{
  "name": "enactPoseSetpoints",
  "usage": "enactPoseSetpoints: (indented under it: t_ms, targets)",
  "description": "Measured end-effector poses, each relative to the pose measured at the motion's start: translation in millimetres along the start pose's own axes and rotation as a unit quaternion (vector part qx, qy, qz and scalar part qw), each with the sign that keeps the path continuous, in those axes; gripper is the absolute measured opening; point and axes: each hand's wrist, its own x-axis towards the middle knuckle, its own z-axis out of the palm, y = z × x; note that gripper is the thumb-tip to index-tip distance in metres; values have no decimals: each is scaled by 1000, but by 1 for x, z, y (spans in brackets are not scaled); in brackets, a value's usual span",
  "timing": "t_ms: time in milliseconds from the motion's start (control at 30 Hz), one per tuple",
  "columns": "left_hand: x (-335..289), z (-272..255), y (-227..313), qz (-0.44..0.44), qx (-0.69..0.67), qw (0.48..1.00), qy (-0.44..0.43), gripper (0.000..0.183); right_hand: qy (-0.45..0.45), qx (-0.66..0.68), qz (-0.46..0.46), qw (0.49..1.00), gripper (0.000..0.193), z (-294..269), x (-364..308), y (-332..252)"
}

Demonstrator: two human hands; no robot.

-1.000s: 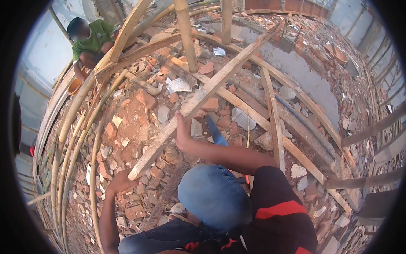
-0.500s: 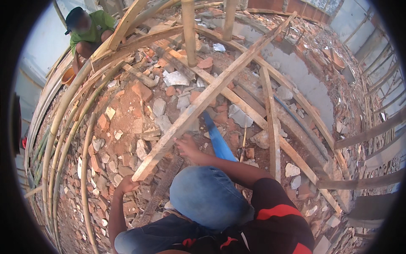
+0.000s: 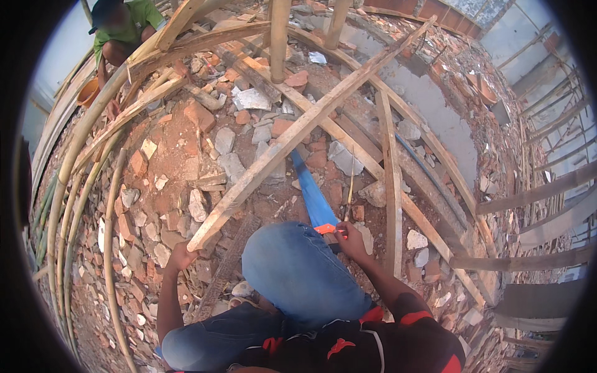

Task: The person sits on a debris-covered floor and uses a hand saw to cut a wooden plank. They repeatedly reposition the plank and saw through it, producing cut pieces that remain on the ground.

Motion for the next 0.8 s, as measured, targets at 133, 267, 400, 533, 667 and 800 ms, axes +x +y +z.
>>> enactPoseSetpoints:
  t_ms: [133,267,400,533,667,800]
  targets:
    - [-6,-21,-6,-21,45,998,28,37,-2,-76,50,996,33,-9,-26,-31]
    - [-3,-18,12,24,68,996,56,38,57,-157,54,984,33,-32,-33,13]
    - [-7,-5,-12,13,73,995,70,38,170,-325,-33,930,37,-53,-29,19]
    - [-16,4,-28,-43,14,998,47,43,384,-452,39,804,52,-72,-13,20]
    - [-6,22,-23,-32,15,999,41,49,250,-316,251,880,65,-130,1,93]
    - [-9,25,-25,-40,36,998,31,51,191,-183,179,948,67,-131,9,110]
